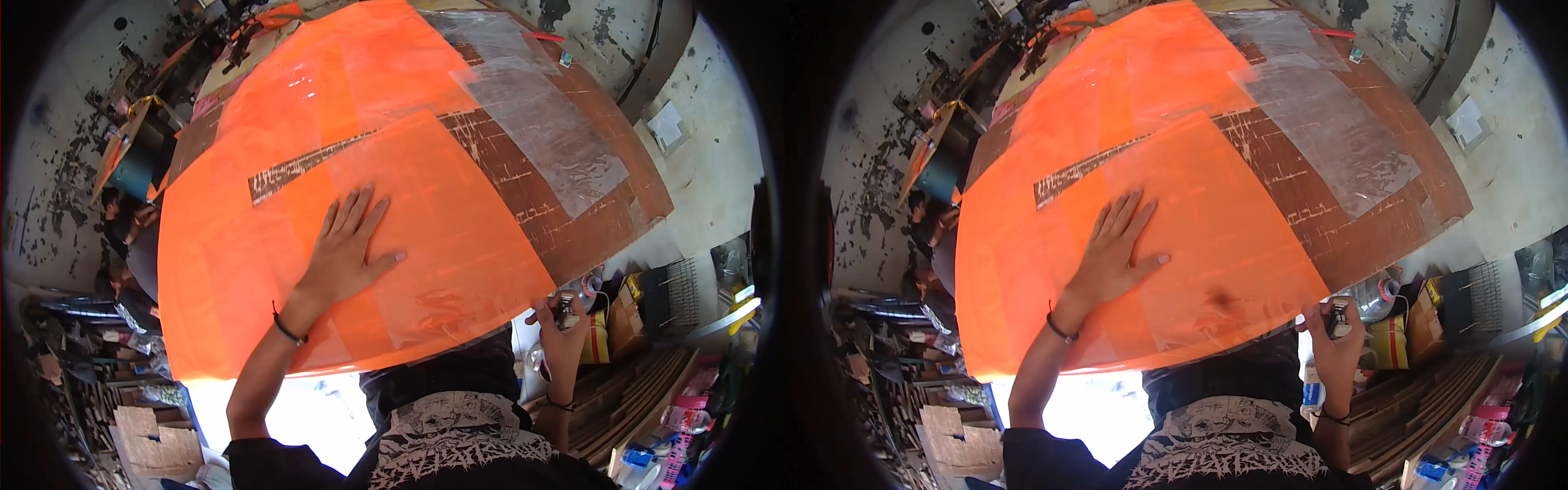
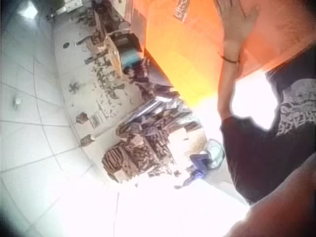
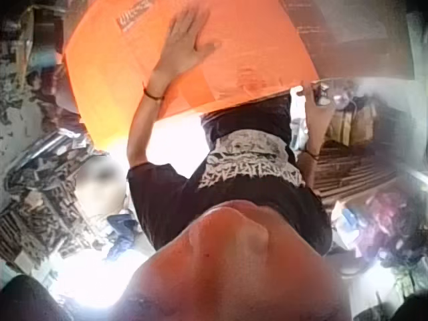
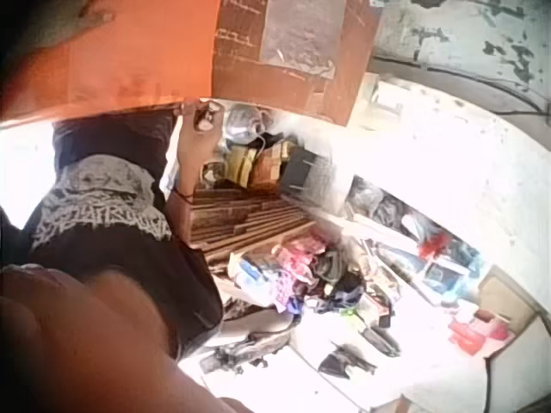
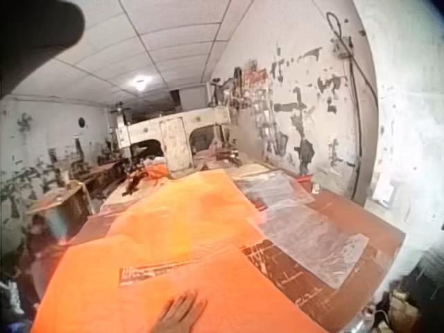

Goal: The person aligns orange plastic sheets on a table and uses a metal stapler to join the edges. They fold and press the plastic by hand before applying staples along the seams.

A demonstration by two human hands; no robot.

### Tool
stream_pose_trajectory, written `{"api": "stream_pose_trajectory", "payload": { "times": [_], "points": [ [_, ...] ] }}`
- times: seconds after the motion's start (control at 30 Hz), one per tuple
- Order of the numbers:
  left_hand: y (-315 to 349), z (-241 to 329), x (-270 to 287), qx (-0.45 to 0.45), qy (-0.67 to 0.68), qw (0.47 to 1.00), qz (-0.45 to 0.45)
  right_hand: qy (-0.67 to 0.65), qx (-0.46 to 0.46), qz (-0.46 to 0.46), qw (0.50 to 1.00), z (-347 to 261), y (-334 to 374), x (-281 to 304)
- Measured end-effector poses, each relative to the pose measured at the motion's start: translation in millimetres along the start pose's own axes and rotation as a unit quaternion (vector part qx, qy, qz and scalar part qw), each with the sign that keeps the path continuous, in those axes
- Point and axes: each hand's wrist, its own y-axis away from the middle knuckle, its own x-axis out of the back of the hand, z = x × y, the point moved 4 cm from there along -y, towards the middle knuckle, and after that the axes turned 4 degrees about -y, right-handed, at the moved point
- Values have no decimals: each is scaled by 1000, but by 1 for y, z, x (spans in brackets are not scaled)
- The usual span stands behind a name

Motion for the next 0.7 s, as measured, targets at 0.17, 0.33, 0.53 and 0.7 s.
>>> {"api": "stream_pose_trajectory", "payload": {
  "times": [0.17,0.33,0.53,0.7],
  "points": [
    [-5,1,-1,16,-3,1000,2,18,2,-11,1000,-3,-14,2],
    [-5,0,-2,26,2,1000,12,15,25,-4,1000,-9,-15,0],
    [2,4,1,46,28,998,26,27,6,1,1000,-18,-20,-3],
    [4,8,1,61,21,997,32,93,14,-13,996,-24,-27,-5]
  ]
}}
